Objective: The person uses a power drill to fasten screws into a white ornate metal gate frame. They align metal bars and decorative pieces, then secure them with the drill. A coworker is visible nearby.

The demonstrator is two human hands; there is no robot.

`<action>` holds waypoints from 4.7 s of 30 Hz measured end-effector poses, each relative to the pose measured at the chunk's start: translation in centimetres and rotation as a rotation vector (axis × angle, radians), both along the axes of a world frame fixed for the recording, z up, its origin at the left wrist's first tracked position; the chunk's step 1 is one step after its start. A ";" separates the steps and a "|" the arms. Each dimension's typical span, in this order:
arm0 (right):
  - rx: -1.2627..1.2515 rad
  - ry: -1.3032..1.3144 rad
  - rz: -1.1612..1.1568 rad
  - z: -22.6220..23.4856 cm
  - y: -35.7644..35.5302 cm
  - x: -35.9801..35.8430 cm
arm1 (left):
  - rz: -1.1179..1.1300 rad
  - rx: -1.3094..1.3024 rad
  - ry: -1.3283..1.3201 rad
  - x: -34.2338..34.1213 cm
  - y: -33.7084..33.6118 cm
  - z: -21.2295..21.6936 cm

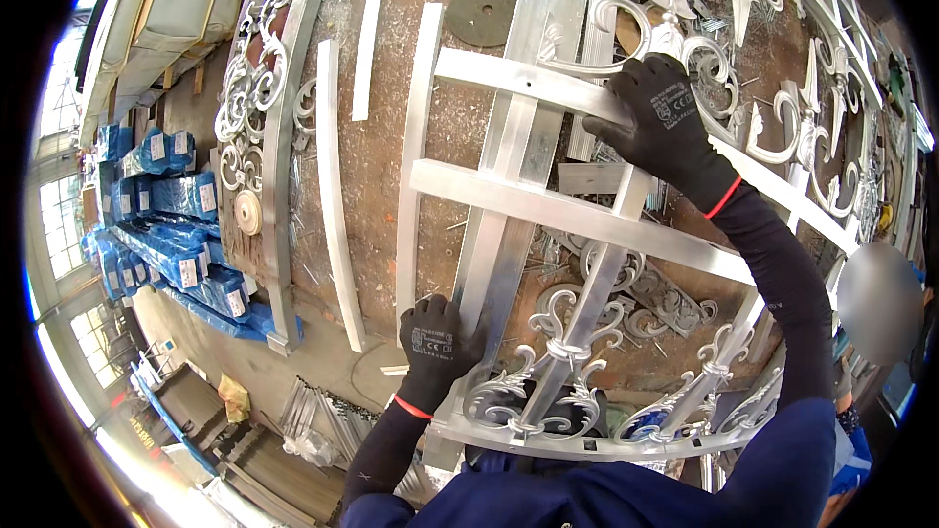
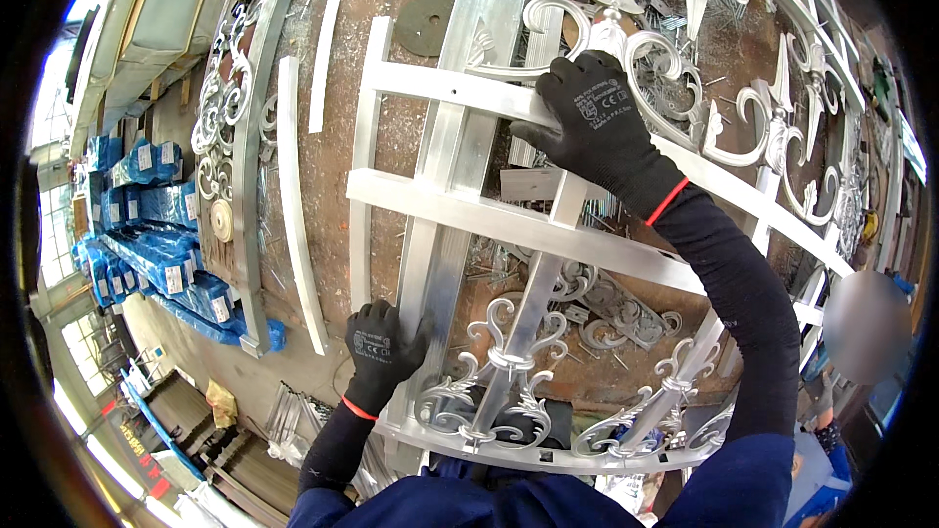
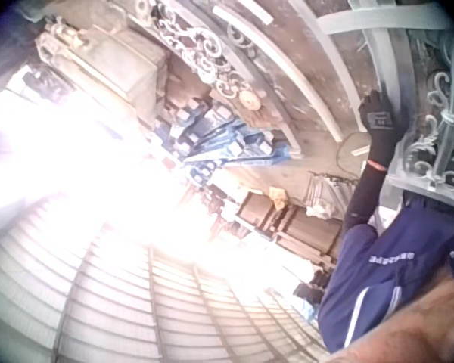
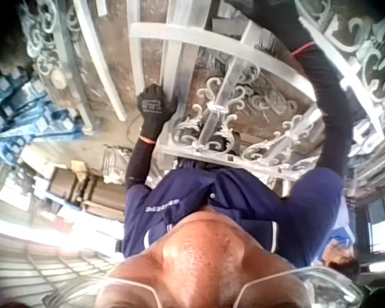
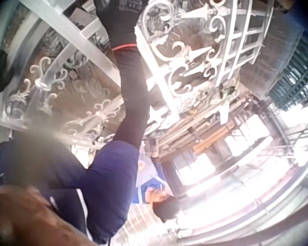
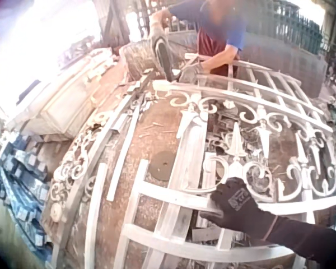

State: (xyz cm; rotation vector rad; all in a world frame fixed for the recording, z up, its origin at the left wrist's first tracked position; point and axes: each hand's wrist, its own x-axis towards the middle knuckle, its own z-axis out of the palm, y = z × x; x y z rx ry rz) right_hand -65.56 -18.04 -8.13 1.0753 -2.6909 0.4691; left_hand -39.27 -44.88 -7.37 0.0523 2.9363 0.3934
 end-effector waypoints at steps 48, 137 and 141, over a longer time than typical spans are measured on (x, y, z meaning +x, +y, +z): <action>-0.022 0.039 -0.002 -0.3 0.0 -0.5 | 0.077 -0.014 0.052 -1.9 1.1 0.3; -0.075 -0.790 -1.132 3.1 -27.8 59.9 | -0.933 -0.138 0.276 -27.9 -2.4 -0.4; -0.149 -0.888 -1.124 4.1 -27.7 59.7 | -0.926 -0.213 0.210 -28.8 -2.1 -0.3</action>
